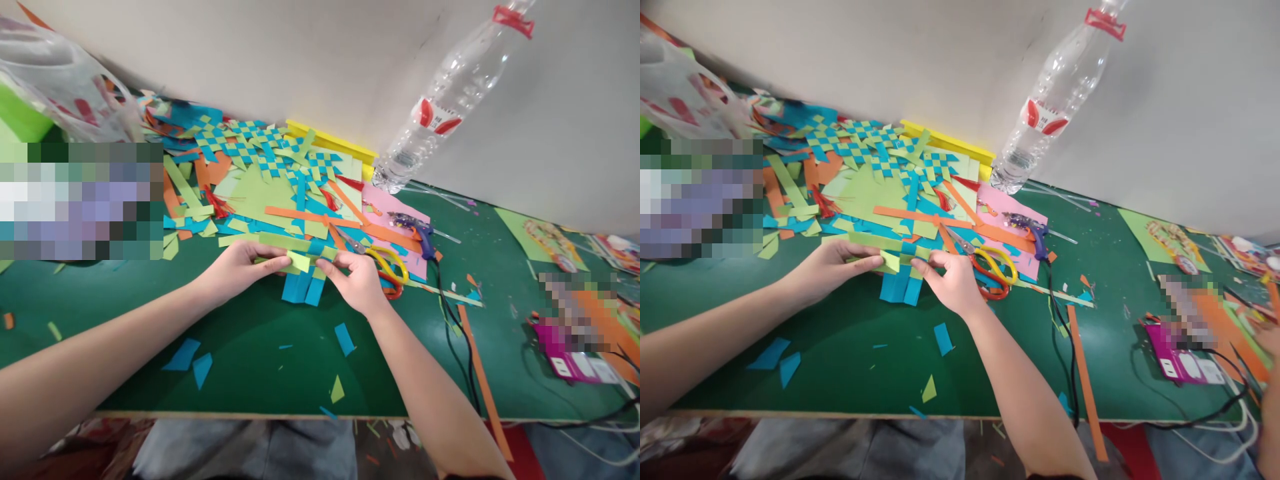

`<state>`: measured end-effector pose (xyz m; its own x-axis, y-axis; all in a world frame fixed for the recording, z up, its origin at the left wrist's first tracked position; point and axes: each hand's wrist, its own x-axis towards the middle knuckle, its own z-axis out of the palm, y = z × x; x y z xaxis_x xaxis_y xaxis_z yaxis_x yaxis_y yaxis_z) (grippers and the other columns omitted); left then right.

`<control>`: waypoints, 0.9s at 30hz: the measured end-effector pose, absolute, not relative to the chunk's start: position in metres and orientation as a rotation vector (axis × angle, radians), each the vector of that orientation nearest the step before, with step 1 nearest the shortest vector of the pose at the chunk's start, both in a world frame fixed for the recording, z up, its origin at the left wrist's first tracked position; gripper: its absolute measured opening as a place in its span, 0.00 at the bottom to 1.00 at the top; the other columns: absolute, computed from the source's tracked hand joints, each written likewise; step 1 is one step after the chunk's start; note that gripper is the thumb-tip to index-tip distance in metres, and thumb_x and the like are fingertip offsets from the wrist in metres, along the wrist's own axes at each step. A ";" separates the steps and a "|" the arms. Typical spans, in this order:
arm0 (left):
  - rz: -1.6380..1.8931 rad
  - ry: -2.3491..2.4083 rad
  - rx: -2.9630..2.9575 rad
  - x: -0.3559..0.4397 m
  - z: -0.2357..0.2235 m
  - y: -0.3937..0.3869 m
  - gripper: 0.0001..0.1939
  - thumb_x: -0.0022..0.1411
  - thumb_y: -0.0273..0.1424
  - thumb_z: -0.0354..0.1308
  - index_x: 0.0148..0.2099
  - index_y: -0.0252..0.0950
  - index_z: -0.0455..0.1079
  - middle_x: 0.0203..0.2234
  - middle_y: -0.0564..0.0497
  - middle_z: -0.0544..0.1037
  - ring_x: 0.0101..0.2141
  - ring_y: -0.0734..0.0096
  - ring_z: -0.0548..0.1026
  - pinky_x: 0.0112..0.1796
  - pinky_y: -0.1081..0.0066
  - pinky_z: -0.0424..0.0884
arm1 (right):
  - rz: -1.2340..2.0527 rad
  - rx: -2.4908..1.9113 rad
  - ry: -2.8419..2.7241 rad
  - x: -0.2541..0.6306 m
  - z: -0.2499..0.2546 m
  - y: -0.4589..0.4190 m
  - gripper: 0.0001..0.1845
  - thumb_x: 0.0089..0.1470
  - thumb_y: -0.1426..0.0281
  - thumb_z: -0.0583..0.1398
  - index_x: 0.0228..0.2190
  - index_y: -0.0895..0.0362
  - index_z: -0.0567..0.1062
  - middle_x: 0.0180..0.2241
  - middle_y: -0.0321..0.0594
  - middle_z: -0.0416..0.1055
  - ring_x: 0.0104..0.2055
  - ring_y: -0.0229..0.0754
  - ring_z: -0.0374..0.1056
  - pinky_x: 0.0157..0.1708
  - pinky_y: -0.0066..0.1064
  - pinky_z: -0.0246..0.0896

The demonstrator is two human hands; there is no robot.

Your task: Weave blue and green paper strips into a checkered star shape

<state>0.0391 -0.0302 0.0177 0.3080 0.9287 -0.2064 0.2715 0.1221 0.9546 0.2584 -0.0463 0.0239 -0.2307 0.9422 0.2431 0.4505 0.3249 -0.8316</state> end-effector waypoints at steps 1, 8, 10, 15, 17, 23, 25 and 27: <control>0.706 1.194 1.402 0.039 0.017 -0.030 0.18 0.54 0.47 0.60 0.40 0.40 0.78 0.33 0.52 0.82 0.36 0.62 0.78 0.43 0.67 0.73 | 0.802 -1.230 -1.829 0.259 0.024 -0.046 0.23 0.54 0.60 0.58 0.15 0.57 0.60 0.17 0.30 0.56 0.22 0.31 0.51 0.22 0.26 0.45; 0.668 1.214 1.476 0.038 0.021 -0.030 0.18 0.55 0.47 0.58 0.39 0.40 0.78 0.33 0.52 0.82 0.35 0.62 0.78 0.42 0.67 0.74 | 0.759 -1.261 -1.872 0.258 0.026 -0.048 0.23 0.55 0.59 0.57 0.15 0.57 0.58 0.17 0.30 0.53 0.22 0.31 0.49 0.22 0.27 0.44; 0.688 1.230 1.488 0.039 0.022 -0.030 0.18 0.54 0.47 0.59 0.38 0.40 0.78 0.33 0.52 0.82 0.35 0.62 0.78 0.41 0.67 0.74 | 0.742 -1.277 -1.881 0.259 0.027 -0.048 0.23 0.55 0.58 0.56 0.15 0.57 0.59 0.17 0.30 0.54 0.22 0.31 0.49 0.23 0.27 0.45; 0.786 1.180 1.384 0.039 0.020 -0.031 0.18 0.53 0.46 0.61 0.38 0.39 0.78 0.35 0.50 0.81 0.38 0.62 0.78 0.42 0.67 0.73 | 0.745 -1.296 -1.852 0.262 0.027 -0.046 0.23 0.54 0.57 0.57 0.16 0.56 0.59 0.18 0.30 0.53 0.22 0.31 0.49 0.22 0.26 0.46; 0.791 1.112 1.330 0.039 0.020 -0.031 0.19 0.51 0.46 0.62 0.40 0.38 0.77 0.36 0.49 0.81 0.39 0.61 0.77 0.44 0.66 0.73 | 0.792 -1.275 -1.841 0.262 0.027 -0.045 0.23 0.54 0.57 0.58 0.16 0.56 0.59 0.19 0.31 0.54 0.22 0.31 0.50 0.22 0.26 0.46; 0.642 1.114 1.473 0.040 0.027 -0.034 0.21 0.49 0.49 0.62 0.37 0.39 0.77 0.32 0.49 0.80 0.32 0.62 0.77 0.32 0.69 0.74 | 0.891 -1.251 -1.900 0.262 0.028 -0.044 0.23 0.54 0.58 0.57 0.16 0.57 0.60 0.18 0.30 0.55 0.22 0.32 0.52 0.23 0.26 0.47; 0.632 1.119 1.520 0.040 0.030 -0.034 0.21 0.49 0.49 0.62 0.38 0.39 0.77 0.32 0.50 0.80 0.30 0.64 0.77 0.29 0.71 0.73 | 0.889 -1.261 -1.913 0.262 0.027 -0.044 0.23 0.54 0.57 0.57 0.16 0.57 0.61 0.18 0.31 0.56 0.22 0.32 0.52 0.23 0.26 0.47; 0.626 1.101 1.538 0.040 0.030 -0.033 0.20 0.49 0.48 0.62 0.39 0.39 0.77 0.33 0.50 0.80 0.31 0.64 0.77 0.29 0.72 0.73 | 0.888 -1.272 -1.920 0.262 0.027 -0.045 0.23 0.54 0.56 0.57 0.16 0.57 0.62 0.18 0.31 0.57 0.22 0.32 0.52 0.23 0.26 0.47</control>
